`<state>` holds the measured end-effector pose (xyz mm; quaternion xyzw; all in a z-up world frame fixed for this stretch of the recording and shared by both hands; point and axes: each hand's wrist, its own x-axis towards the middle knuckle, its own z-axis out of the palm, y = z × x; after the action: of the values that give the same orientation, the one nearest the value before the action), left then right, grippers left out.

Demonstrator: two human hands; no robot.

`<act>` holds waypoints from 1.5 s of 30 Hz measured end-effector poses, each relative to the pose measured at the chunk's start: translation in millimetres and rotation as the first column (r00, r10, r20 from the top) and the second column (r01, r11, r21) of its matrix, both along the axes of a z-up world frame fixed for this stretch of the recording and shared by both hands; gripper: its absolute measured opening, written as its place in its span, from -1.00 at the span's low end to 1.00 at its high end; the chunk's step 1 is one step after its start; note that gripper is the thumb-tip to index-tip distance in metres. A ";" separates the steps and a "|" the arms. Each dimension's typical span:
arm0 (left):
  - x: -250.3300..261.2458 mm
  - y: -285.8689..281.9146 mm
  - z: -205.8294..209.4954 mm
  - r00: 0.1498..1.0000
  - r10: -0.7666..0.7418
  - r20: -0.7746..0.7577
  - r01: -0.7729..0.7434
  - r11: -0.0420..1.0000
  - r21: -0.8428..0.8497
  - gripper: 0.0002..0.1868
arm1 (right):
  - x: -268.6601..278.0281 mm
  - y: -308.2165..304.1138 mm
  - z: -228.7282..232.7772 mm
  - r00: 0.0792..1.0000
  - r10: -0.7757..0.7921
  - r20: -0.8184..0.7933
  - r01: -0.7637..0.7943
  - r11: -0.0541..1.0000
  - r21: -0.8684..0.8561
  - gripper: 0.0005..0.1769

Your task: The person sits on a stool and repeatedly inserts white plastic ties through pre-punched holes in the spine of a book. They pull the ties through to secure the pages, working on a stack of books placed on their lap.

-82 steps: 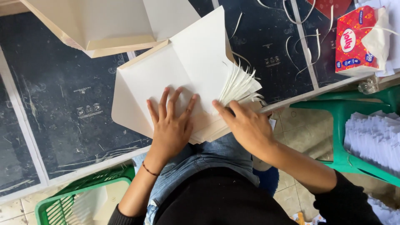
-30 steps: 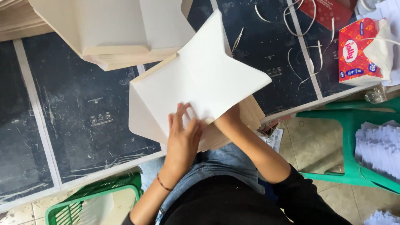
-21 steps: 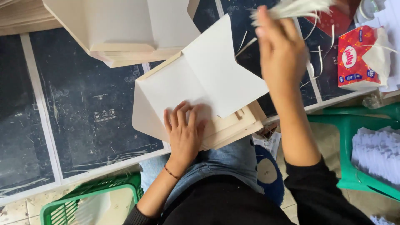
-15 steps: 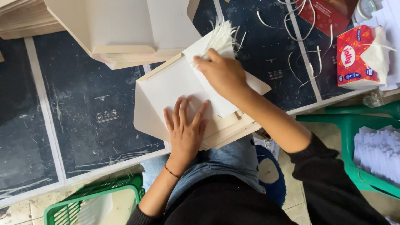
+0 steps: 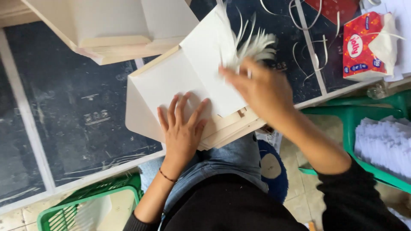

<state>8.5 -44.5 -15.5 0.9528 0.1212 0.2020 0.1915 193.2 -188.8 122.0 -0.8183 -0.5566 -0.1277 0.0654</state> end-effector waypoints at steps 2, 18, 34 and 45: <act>1.4 0.6 -0.3 1.000 -0.001 0.006 0.001 1.000 0.007 -0.47 | -20.6 -34.7 -31.6 1.000 -0.018 0.017 0.020 0.993 -0.120 -0.64; -1.0 1.3 -17.0 0.987 -0.073 -0.146 0.057 0.992 -0.109 -0.43 | -40.1 -56.7 -57.3 0.970 -0.087 0.229 0.112 0.989 -0.096 -0.61; 53.4 63.6 12.5 0.847 -0.122 -0.517 0.071 0.991 -0.117 0.93 | 72.5 -23.7 -57.1 -0.127 0.371 -0.920 0.549 0.799 0.246 -0.67; 58.9 46.9 -68.5 0.912 -0.170 -0.373 0.146 0.985 -0.093 0.09 | -39.4 48.6 -83.9 0.937 -0.193 -0.293 0.243 0.959 0.144 -0.57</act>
<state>67.4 2.4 -84.0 0.9739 0.0848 -0.0061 0.2103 153.8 -140.2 38.1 -0.8757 -0.4341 -0.0680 0.2004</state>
